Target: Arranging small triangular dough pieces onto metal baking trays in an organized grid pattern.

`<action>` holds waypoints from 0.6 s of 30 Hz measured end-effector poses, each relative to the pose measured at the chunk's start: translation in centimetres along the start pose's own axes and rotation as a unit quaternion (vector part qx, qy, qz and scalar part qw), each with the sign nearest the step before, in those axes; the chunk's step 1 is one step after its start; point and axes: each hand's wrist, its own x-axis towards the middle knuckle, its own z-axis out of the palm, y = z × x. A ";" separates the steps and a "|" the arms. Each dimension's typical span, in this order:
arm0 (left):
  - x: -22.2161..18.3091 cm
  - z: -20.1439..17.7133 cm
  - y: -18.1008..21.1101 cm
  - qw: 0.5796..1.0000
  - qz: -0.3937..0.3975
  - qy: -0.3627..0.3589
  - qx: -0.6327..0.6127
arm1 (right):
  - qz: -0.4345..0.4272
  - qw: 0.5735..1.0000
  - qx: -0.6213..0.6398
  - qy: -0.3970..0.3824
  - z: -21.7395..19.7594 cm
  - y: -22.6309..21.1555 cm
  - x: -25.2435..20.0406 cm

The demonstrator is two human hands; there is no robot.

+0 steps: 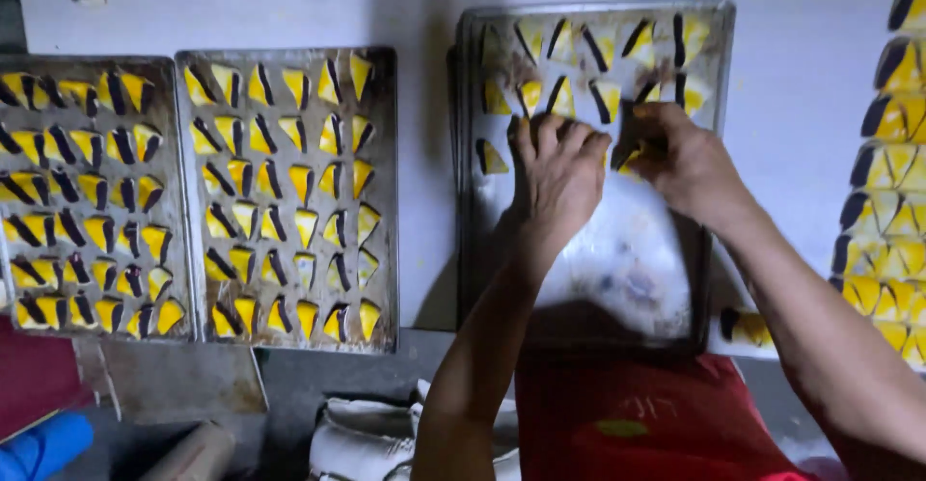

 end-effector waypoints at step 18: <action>0.4 3.1 7.5 0.996 0.055 0.063 -0.021 | -0.098 0.961 -0.004 0.259 -1.2 8.7 -4.9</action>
